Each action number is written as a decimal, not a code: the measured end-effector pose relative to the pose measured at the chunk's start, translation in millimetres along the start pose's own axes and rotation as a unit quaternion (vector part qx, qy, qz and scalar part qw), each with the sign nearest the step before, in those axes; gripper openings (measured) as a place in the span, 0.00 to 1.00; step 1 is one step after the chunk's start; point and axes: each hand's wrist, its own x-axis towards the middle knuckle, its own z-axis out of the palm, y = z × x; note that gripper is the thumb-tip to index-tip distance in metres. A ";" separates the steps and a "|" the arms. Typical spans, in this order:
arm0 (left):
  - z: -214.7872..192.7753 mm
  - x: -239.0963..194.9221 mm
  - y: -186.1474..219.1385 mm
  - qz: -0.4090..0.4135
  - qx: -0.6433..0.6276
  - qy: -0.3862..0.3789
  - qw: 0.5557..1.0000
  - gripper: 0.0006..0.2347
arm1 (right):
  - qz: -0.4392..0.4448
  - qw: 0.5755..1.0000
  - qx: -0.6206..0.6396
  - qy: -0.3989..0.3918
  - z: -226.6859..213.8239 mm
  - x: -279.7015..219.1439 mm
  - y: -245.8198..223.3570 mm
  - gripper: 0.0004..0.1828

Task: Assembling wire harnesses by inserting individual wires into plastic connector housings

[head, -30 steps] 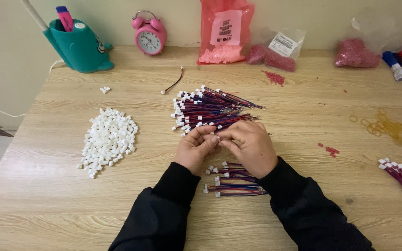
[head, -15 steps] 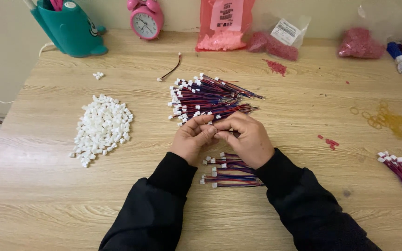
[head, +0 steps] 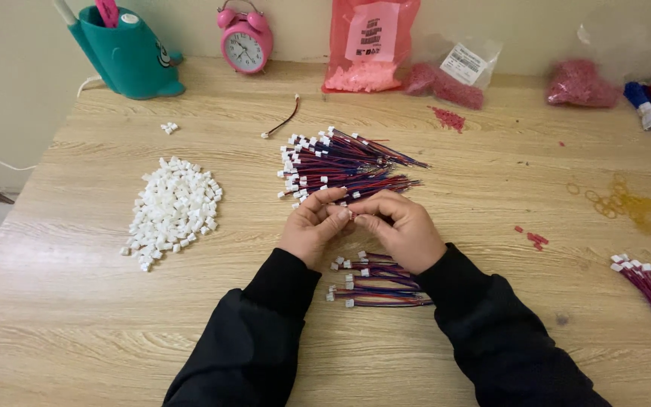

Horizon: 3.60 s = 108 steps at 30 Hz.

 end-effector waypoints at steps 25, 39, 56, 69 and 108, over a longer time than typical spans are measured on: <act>10.0 -16.3 14.5 -0.038 0.135 -0.091 0.986 0.10 | 0.059 0.992 0.012 -0.108 -22.3 3.7 -2.2 0.05; 5.4 -11.1 9.0 -0.043 0.047 -0.056 0.996 0.13 | 0.021 0.992 0.002 -0.126 -23.9 8.8 -15.3 0.04; 19.3 -37.6 5.7 -0.066 0.105 -0.008 0.992 0.11 | 0.015 0.995 -0.042 -0.094 -23.1 -19.8 -11.4 0.02; -14.6 -26.0 42.4 -0.034 0.315 -0.018 0.948 0.12 | 0.016 0.979 -0.194 -0.059 -43.4 16.4 16.9 0.07; 10.0 -17.5 30.0 -0.006 0.365 0.040 0.930 0.06 | 0.271 0.809 -0.519 -0.050 -197.0 -72.4 72.7 0.10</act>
